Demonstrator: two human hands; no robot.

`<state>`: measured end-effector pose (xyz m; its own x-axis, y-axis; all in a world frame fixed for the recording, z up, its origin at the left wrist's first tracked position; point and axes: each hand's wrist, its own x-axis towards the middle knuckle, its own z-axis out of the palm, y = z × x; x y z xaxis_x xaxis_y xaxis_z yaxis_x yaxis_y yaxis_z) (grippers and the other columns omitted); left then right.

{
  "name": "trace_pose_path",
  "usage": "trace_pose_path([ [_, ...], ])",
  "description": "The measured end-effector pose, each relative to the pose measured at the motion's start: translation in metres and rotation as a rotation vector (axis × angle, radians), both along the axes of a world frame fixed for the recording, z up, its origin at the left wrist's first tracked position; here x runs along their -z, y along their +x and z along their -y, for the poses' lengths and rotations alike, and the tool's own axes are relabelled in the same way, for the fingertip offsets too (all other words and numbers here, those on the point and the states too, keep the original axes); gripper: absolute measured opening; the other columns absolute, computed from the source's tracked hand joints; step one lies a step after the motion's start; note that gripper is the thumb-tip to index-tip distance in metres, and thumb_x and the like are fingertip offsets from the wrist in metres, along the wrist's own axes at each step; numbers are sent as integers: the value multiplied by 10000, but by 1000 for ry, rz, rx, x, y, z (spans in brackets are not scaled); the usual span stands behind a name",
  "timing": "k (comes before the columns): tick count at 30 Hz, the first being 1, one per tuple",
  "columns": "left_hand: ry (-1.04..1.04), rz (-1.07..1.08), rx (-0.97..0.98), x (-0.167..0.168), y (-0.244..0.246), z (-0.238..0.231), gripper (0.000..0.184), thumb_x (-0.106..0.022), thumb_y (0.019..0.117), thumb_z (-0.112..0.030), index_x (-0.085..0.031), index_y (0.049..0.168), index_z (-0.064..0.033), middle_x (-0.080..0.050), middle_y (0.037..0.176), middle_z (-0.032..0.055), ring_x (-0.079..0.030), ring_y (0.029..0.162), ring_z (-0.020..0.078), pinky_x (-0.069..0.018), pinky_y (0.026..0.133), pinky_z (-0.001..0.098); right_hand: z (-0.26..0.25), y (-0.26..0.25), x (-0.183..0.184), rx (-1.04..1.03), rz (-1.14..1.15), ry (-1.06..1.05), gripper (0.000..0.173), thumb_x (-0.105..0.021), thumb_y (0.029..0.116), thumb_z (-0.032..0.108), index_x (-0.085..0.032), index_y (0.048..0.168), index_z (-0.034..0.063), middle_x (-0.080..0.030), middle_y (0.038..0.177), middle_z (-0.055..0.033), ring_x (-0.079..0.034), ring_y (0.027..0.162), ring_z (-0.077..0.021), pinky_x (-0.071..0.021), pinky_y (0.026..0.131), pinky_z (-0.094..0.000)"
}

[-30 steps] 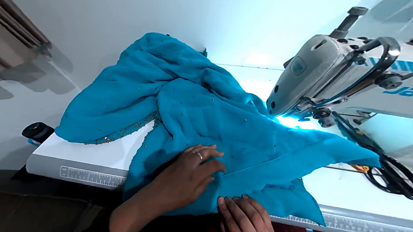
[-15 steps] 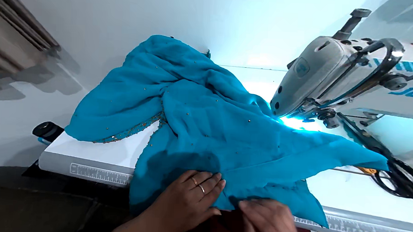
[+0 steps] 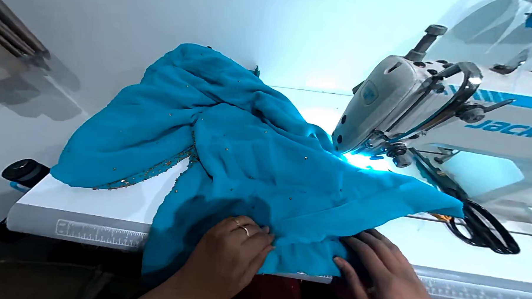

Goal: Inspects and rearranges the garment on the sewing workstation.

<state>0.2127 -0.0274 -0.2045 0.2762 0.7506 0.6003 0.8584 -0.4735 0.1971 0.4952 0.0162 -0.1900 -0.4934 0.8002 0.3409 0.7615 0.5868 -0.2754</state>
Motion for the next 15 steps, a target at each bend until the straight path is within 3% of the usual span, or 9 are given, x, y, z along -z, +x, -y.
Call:
trace_pose_path([
  [3, -164, 289, -14, -22, -19, -4, 284, -548, 1015, -303, -752, 918, -131, -723, 817, -22, -679, 776, 46, -563, 704, 218, 9, -28, -4, -14, 8, 9, 450, -621, 978, 384, -708, 1216, 13, -699, 1208, -240, -631, 1179, -489, -525, 961, -596],
  [5, -232, 476, -26, -49, -38, -6, 236, -553, 1015, -357, -687, 897, -202, -598, 708, -126, -544, 623, -68, -463, 562, 118, 12, -59, -7, -37, -12, 8, 508, -669, 928, 366, -674, 1301, 20, -688, 1255, -230, -636, 1171, -474, -531, 930, -589],
  [6, -248, 558, -32, -67, -47, -6, 207, -571, 1009, -373, -672, 885, -242, -559, 664, -157, -502, 568, -80, -426, 511, 107, 11, -80, -6, -38, -31, 34, 534, -715, 875, 333, -674, 1309, 24, -697, 1233, -218, -654, 1131, -455, -546, 894, -579],
  [8, -203, 626, -63, -105, -59, -8, 148, -589, 998, -328, -653, 872, -282, -537, 617, -178, -477, 510, -75, -407, 463, 100, 4, -134, 0, -27, -101, 125, 502, -779, 804, 256, -712, 1239, 16, -726, 1117, -210, -693, 1012, -419, -578, 797, -545],
  [10, -97, 586, -93, -140, -61, -17, 111, -588, 996, -250, -630, 893, -254, -558, 636, -180, -504, 519, -69, -428, 468, 98, -7, -194, -6, -55, -148, 100, 369, -752, 811, 115, -726, 1147, -37, -723, 1022, -238, -707, 961, -412, -589, 752, -519],
  [11, -33, 539, -91, -155, -57, -24, 84, -587, 999, -239, -626, 925, -245, -577, 677, -202, -531, 560, -91, -451, 502, 87, -14, -220, -16, -136, -168, -54, 341, -720, 846, 72, -699, 1156, -69, -711, 1062, -264, -692, 1021, -424, -575, 817, -539],
  [14, 149, 374, -68, -179, -39, -52, 98, -570, 1019, -271, -636, 1005, -201, -595, 761, -198, -544, 627, -113, -455, 546, 85, -42, -262, -48, -537, -207, -602, 653, -713, 911, 73, -445, 1490, -64, -503, 1487, -261, -486, 1390, -353, -393, 1154, -478],
  [15, 172, 342, -90, -182, -34, -57, 130, -565, 1027, -286, -640, 1010, -181, -593, 754, -170, -537, 611, -101, -442, 531, 92, -42, -257, -50, -617, -256, -628, 628, -709, 918, 74, -463, 1475, -80, -492, 1498, -271, -478, 1400, -353, -378, 1168, -469],
])
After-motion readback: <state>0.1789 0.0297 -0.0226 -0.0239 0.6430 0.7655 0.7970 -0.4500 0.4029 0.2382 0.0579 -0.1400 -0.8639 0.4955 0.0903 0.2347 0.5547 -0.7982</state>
